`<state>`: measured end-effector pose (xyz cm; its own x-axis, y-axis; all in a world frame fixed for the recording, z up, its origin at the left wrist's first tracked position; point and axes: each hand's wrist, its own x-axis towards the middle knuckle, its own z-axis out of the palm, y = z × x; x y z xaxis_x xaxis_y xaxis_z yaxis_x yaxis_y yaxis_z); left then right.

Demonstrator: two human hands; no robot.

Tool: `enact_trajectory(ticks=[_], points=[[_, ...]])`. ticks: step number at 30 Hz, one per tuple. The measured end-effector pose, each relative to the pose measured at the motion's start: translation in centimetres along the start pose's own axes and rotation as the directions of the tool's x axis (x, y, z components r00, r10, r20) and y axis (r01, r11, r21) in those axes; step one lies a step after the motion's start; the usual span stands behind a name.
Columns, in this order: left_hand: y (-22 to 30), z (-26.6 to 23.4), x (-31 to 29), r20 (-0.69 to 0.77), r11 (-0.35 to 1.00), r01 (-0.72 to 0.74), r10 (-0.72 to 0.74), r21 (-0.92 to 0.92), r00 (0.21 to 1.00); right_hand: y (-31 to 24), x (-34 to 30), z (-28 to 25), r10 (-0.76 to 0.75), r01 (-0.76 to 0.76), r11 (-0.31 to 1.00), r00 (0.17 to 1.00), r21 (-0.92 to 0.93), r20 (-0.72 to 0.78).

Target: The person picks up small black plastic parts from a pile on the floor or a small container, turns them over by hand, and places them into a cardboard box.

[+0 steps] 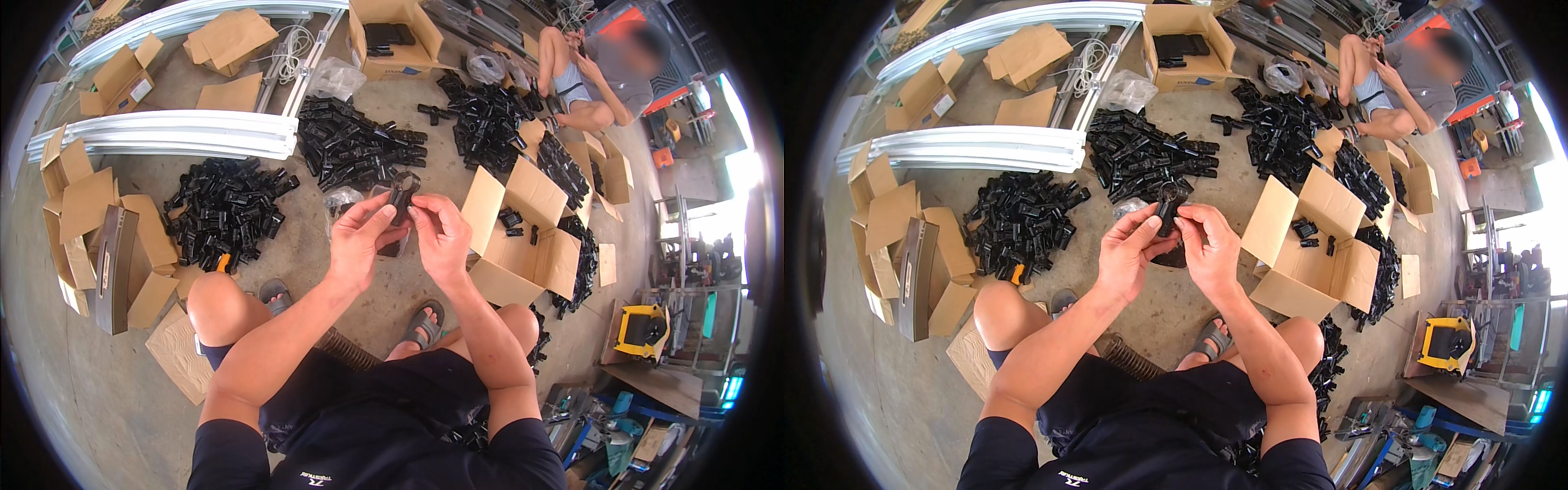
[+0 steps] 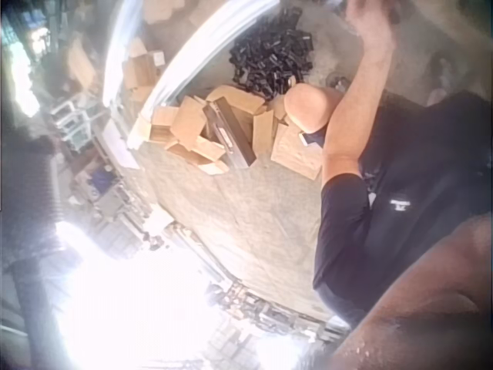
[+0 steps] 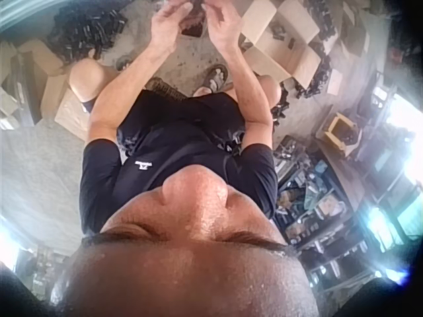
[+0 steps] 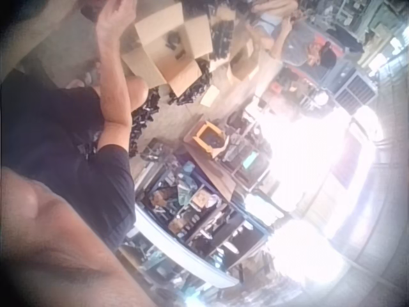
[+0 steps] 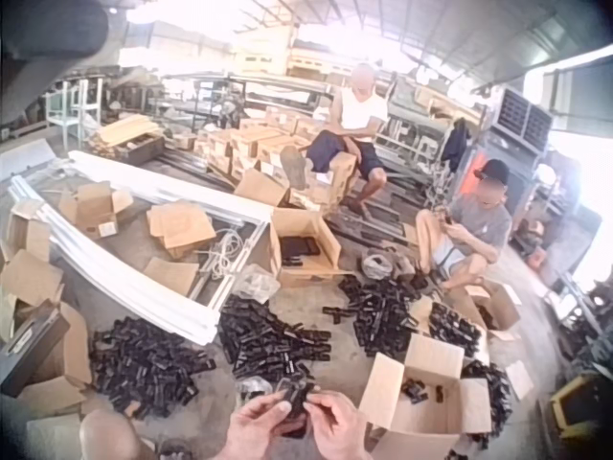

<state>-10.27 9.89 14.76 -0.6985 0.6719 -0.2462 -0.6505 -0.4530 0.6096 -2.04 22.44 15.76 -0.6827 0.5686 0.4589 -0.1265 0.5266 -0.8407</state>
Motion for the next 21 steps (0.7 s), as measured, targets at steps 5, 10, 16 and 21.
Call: enact_trajectory(ticks=[5, 10, 16, 21], points=[[0.22, 0.19, 0.02, -0.002, 0.998, -0.034, 0.034, 0.047, 0.999, -0.1, -0.07, 0.15, -0.001, 0.001, 1.0, 1.0, 0.026, -0.019], [0.19, 0.39, -0.08, 0.001, 0.996, -0.045, 0.045, 0.077, 0.999, -0.54, 0.09, -0.24, -0.021, 0.021, 1.0, 1.0, -0.004, 0.002], [0.19, 0.49, -0.26, 0.019, 0.987, -0.092, 0.09, 0.129, 0.996, -0.16, -0.01, -0.31, -0.052, 0.052, 0.999, 0.999, 0.01, -0.014], [0.19, 0.38, -0.3, 0.037, 0.981, -0.113, 0.108, 0.16, 0.993, -0.41, 0.19, -0.38, -0.09, 0.089, 0.996, 0.996, -0.025, -0.027]])
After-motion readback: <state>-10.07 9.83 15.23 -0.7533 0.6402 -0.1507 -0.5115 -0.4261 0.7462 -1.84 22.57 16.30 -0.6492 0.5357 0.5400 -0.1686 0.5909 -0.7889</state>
